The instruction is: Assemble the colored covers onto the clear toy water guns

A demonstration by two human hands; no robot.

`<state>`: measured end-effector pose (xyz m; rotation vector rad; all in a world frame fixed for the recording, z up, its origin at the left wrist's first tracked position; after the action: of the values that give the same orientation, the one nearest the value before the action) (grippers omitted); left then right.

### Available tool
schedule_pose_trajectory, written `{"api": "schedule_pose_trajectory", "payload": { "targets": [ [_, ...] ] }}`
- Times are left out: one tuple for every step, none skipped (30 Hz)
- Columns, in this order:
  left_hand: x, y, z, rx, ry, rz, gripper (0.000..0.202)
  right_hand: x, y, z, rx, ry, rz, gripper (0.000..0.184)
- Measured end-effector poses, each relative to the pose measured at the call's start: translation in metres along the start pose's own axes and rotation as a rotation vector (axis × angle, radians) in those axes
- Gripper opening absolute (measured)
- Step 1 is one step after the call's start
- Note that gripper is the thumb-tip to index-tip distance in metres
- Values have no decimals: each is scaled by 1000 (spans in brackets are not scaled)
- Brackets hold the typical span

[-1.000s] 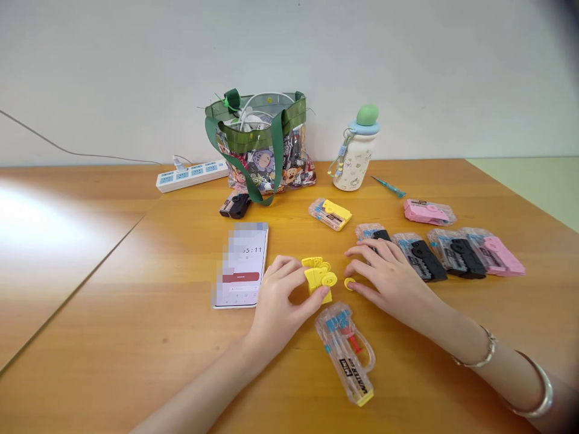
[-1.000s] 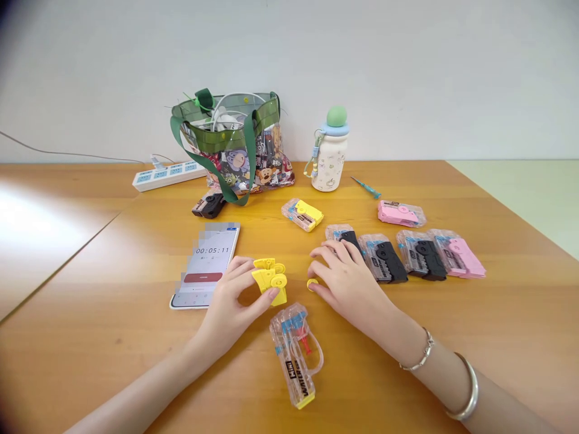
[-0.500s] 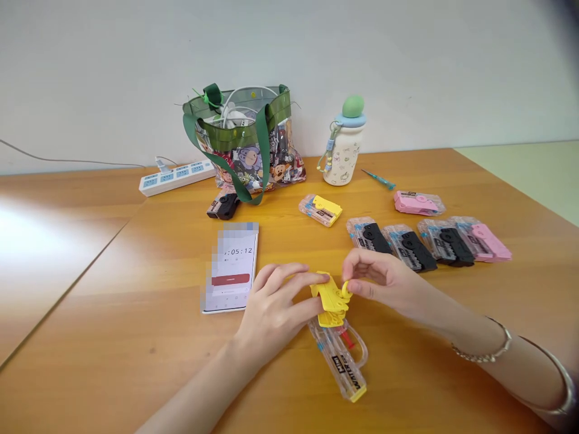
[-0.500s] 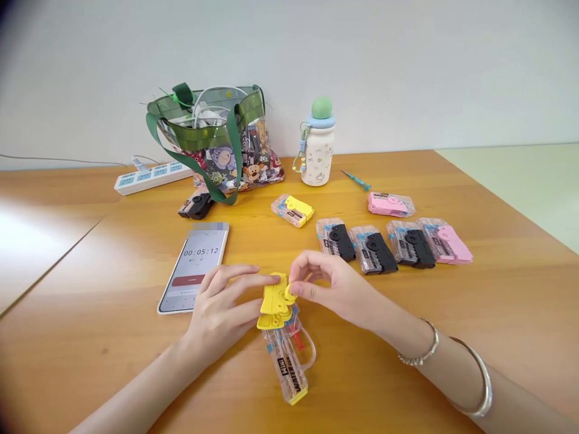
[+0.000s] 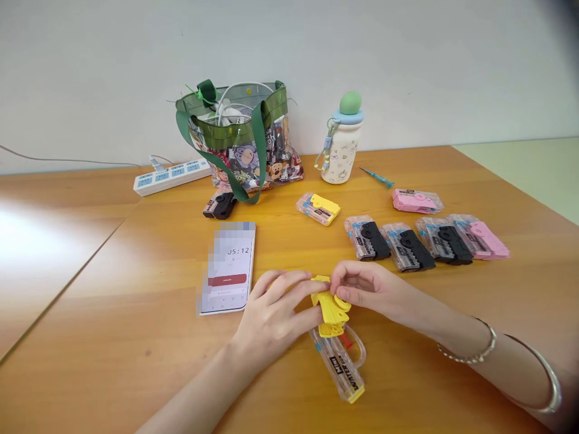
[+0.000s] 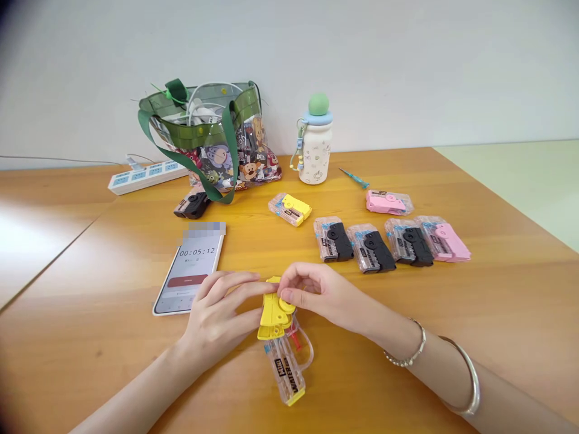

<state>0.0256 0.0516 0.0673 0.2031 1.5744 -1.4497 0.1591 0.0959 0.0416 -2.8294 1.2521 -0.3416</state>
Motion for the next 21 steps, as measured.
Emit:
{"api": "schedule_pose_trajectory", "payload": {
  "targets": [
    [0, 1, 0, -6, 2, -7, 21, 0, 1, 0, 10, 5, 4, 20],
    [0, 1, 0, -14, 5, -13, 21, 1, 1, 1, 11, 12, 5, 20],
    [1, 1, 0, -22, 10, -20, 21, 1, 2, 2, 0, 25, 0, 20],
    [1, 2, 1, -30, 15, -26, 20, 1, 4, 4, -21, 39, -8, 21],
    [1, 2, 1, -37, 19, -29, 20, 1, 5, 5, -49, 56, -19, 22],
    [1, 1, 2, -40, 23, -31, 20, 2, 7, 6, -75, 71, -30, 24],
    [1, 0, 2, -38, 25, -30, 20, 2, 8, 8, -94, 84, -37, 25],
    [1, 0, 3, -33, 28, -26, 21, 2, 9, 9, -103, 96, -38, 27],
    [0, -1, 3, -27, 29, -23, 22, 3, 11, 9, -105, 106, -37, 28],
    [0, -2, 4, -21, 28, -21, 24, 3, 12, 10, -109, 113, -38, 30],
    [-1, -3, 4, -16, 26, -22, 25, 3, 13, 10, -116, 116, -38, 32],
    [-1, -3, 4, -15, 23, -24, 26, 3, 15, 10, -125, 114, -38, 33],
    [-2, -3, 3, -16, 18, -29, 26, 3, 15, 9, -133, 108, -32, 34],
    [-3, -2, 3, -18, 11, -34, 26, 2, 15, 9, -133, 99, -19, 34],
    [-3, -2, 2, -19, 1, -35, 26, 2, 15, 9, -125, 86, 0, 33],
    [-3, -2, 0, -15, -12, -30, 24, 1, 13, 9, -104, 70, 27, 32],
    [-4, -2, -2, -7, -32, -24, 21, 0, 10, 9, -68, 47, 65, 30],
    [-4, -2, -5, 5, -62, -18, 16, 0, 7, 8, -21, 16, 111, 28],
    [-5, -2, -8, 20, -101, -9, 11, 0, 2, 7, 35, -23, 161, 26],
    [-5, -3, -11, 38, -145, 4, 6, 1, -2, 6, 97, -63, 213, 25],
    [-5, -4, -14, 53, -189, 18, 4, 2, -5, 4, 160, -106, 259, 24]
  ]
}}
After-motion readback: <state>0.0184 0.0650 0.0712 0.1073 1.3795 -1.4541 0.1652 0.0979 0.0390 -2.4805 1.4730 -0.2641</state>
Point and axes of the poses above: each hand's wrist, its own x-axis away from the middle knuckle, its own y-axis out of the palm, z = x × y, the point moved 6 cm from there along -x, towards the middle knuckle, and after that the axes turned 9 degrees about x, right-handed, at the moved point
